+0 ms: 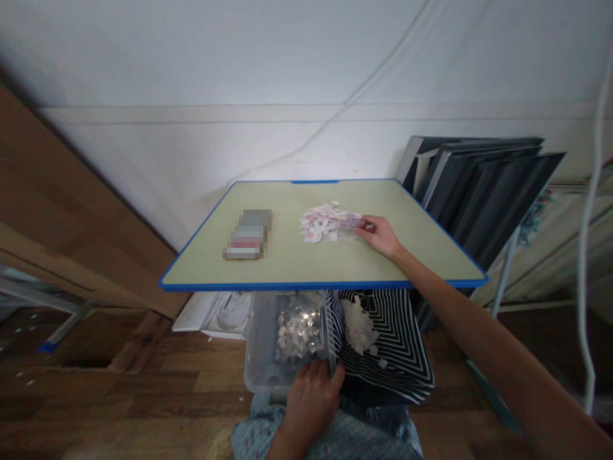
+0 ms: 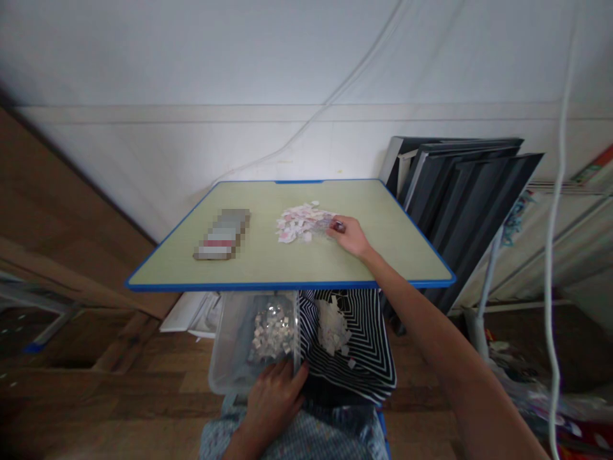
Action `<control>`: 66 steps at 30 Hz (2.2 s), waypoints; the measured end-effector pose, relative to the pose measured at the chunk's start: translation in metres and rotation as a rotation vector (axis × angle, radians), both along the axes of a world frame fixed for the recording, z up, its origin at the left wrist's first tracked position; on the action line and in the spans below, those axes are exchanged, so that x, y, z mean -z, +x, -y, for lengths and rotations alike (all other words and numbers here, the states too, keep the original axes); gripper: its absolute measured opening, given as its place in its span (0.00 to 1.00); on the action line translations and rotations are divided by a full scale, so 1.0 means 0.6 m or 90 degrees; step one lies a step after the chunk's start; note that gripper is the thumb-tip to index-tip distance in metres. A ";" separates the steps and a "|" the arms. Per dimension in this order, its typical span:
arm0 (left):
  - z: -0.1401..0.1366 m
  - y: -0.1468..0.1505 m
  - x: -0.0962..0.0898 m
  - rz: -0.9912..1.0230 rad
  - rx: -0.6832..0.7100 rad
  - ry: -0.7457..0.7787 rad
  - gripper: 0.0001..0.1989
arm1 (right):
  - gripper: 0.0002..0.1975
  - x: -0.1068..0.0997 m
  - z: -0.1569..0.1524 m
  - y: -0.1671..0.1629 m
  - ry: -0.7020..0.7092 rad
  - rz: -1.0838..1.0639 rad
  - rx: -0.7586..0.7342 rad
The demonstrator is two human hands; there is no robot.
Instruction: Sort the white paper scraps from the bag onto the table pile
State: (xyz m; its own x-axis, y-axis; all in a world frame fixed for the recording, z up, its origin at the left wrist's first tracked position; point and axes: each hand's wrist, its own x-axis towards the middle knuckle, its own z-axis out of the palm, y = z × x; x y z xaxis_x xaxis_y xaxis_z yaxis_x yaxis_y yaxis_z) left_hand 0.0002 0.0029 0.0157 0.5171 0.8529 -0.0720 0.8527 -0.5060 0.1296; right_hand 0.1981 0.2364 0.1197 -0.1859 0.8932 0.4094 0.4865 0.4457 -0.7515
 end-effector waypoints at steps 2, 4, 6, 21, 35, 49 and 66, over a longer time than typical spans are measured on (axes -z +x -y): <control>-0.001 0.000 0.001 0.002 0.003 0.005 0.20 | 0.10 0.000 0.003 -0.001 -0.024 0.014 -0.051; -0.001 0.000 0.003 0.003 0.006 0.010 0.19 | 0.11 0.000 0.006 -0.003 -0.029 0.012 -0.070; 0.000 -0.001 0.005 0.004 0.006 0.012 0.19 | 0.13 -0.001 0.008 -0.004 -0.016 -0.001 -0.051; 0.001 -0.002 0.010 0.006 0.012 0.024 0.20 | 0.12 0.007 0.002 -0.013 -0.029 0.042 -0.136; 0.000 -0.002 0.007 0.012 0.001 0.002 0.22 | 0.12 -0.001 0.008 -0.006 -0.012 0.020 -0.069; 0.002 -0.002 0.005 0.005 0.007 0.010 0.19 | 0.11 0.001 0.018 0.009 -0.044 0.002 -0.056; 0.002 -0.002 0.005 0.007 0.015 0.036 0.19 | 0.11 -0.005 0.023 0.013 -0.085 0.008 -0.085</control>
State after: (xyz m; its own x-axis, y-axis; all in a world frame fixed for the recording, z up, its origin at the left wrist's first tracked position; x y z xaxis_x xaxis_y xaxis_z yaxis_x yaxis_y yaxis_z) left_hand -0.0013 0.0018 0.0126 0.5370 0.8434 -0.0188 0.8396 -0.5321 0.1095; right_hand 0.2058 0.2225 0.1228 -0.3108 0.9063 0.2863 0.4396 0.4041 -0.8021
